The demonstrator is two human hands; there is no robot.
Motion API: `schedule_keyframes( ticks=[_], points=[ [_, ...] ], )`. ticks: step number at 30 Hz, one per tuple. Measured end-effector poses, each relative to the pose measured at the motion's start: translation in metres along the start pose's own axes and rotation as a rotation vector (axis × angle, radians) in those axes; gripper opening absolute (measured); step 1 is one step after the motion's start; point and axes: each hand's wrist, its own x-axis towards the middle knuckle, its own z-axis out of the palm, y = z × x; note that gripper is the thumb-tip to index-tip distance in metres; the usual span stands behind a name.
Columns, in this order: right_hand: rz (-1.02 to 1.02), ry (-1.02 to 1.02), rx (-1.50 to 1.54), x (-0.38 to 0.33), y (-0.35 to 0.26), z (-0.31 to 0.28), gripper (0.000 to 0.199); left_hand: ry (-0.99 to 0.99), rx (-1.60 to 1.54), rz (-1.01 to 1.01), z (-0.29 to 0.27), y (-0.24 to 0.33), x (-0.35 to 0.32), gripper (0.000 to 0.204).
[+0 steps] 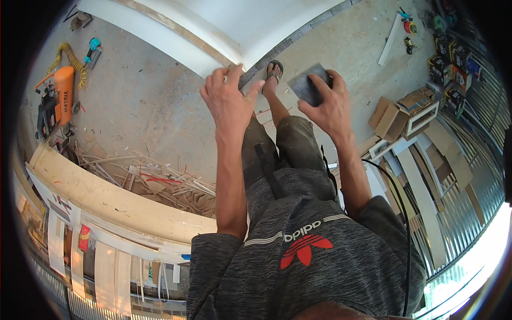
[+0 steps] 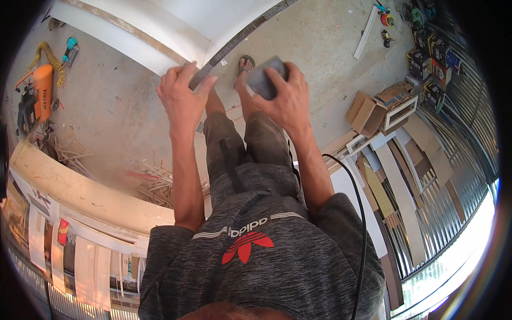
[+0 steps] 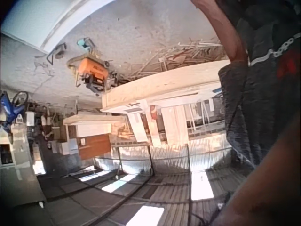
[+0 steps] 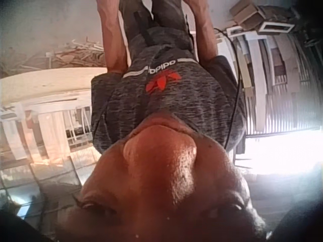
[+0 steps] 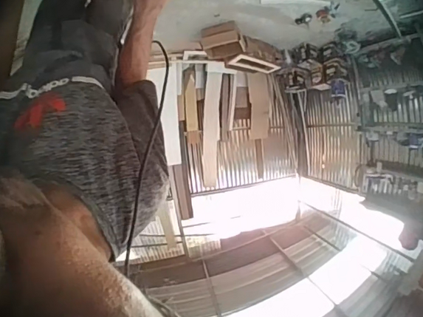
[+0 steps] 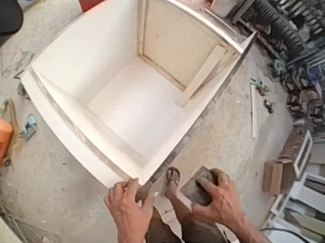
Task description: Sanding the edges of a white wooden cabinet and applying glue/putty to the seams.
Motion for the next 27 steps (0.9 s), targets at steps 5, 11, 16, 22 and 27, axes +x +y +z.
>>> schedule_keyframes(
  ticks=[5,11,16,22,27],
  points=[
    [-0.036,0.012,0.033,-0.023,-0.016,0.007,0.062,0.166,0.090,0.258,0.010,0.064,0.072,0.035],
    [-0.106,-0.017,0.136,-0.017,-0.059,0.036,0.060,-0.161,0.342,0.132,0.078,0.114,0.104,0.032],
    [-0.178,-0.041,0.073,-0.011,-0.058,0.056,0.065,-0.181,0.315,0.156,0.082,0.105,0.101,0.030],
    [-0.227,0.007,0.032,-0.004,-0.064,0.061,0.071,-0.180,0.231,0.170,0.087,0.095,0.099,0.020],
    [-0.235,0.023,-0.004,0.001,-0.059,0.053,0.072,-0.202,0.167,0.153,0.089,0.106,0.103,0.016]
  ],
)
